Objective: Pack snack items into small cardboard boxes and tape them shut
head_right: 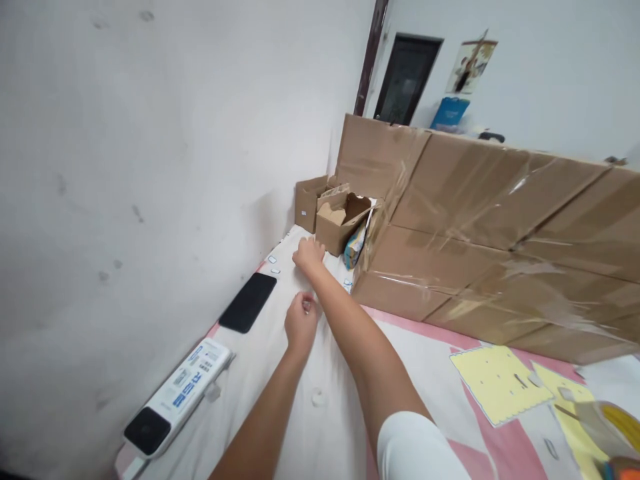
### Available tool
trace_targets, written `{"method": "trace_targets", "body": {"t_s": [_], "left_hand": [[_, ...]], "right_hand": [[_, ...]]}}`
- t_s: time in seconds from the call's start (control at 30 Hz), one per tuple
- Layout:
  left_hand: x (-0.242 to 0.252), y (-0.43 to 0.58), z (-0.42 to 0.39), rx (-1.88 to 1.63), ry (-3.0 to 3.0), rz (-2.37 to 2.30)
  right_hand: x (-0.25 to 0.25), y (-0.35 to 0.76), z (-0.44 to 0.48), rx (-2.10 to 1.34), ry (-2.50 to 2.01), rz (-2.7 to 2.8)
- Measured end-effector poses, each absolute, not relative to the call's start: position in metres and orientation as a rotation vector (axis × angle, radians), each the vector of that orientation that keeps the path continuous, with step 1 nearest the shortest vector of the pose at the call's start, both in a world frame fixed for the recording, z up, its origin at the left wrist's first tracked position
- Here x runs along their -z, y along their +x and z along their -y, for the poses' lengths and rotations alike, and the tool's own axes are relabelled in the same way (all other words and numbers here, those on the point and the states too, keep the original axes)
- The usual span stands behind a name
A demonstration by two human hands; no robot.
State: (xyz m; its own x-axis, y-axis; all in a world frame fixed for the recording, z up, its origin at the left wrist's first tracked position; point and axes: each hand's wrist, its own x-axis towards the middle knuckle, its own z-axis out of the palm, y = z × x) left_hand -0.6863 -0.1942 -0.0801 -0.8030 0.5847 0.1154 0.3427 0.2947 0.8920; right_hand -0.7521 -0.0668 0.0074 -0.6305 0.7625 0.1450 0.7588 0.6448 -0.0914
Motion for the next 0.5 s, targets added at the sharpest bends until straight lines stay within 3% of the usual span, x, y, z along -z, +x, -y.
{"method": "trace_targets", "body": {"t_s": [0.17, 0.5], "left_hand": [[0.078, -0.685, 0.194, -1.541, 0.786, -2.322], [0.081, -0.683, 0.193, -1.594, 0.779, -2.361]], "right_hand": [[0.015, -0.726, 0.066, 0.079, -1.311, 2.553], [-0.071, -0.718, 0.003, -0.323, -1.573, 2.154]]}}
